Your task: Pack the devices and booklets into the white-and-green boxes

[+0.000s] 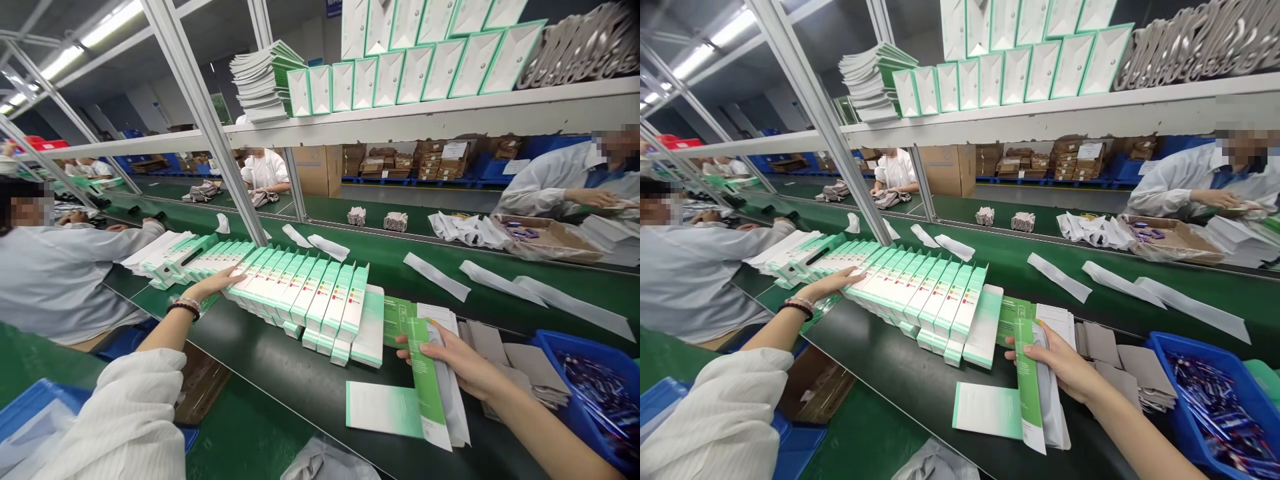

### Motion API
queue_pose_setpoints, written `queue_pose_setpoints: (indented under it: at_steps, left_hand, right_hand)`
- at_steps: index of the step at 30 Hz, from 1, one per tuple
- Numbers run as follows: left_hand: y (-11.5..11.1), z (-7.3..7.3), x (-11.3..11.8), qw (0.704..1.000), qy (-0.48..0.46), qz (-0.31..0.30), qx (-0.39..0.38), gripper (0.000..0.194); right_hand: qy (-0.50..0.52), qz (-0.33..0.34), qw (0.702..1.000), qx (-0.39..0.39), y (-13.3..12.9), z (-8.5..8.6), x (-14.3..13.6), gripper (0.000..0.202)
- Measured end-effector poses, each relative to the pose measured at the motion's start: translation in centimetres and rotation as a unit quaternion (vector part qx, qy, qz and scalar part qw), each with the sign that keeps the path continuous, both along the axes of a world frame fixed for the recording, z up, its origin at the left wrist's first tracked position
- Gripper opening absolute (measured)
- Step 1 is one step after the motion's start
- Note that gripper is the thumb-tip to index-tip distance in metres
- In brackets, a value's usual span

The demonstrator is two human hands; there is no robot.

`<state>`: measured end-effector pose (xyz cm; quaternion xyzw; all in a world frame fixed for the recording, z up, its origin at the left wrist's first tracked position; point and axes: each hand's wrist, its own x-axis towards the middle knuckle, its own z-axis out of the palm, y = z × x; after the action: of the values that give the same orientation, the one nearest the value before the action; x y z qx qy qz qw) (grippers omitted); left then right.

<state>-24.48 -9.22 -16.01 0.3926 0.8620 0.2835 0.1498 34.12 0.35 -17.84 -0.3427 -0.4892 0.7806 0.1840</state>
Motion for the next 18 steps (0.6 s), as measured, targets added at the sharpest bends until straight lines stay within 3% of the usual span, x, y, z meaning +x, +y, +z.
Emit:
queue_pose_setpoints:
  at_steps: [5,9,14,18]
  left_hand:
    - [-0.5,-0.4,0.8,0.997,-0.071,-0.017,-0.023,0.085]
    - [-0.8,0.1,1.0,0.999,-0.038,-0.001,-0.003,0.079]
    - [-1.2,3.1,1.9,0.994,0.089,0.028,0.062,0.069]
    - [-0.7,5.6,5.3,0.988,0.142,-0.021,0.064,0.062]
  right_hand:
    - [0.005,-0.005,1.000,-0.003,-0.7,-0.8,-0.3,0.068]
    - [0.022,-0.011,1.000,-0.016,-1.2,-0.9,0.6,0.067]
    - [0.023,-0.056,0.996,-0.058,-1.6,-1.5,3.0,0.070]
    - [0.026,-0.081,0.994,-0.074,-2.1,-2.2,4.5,0.067]
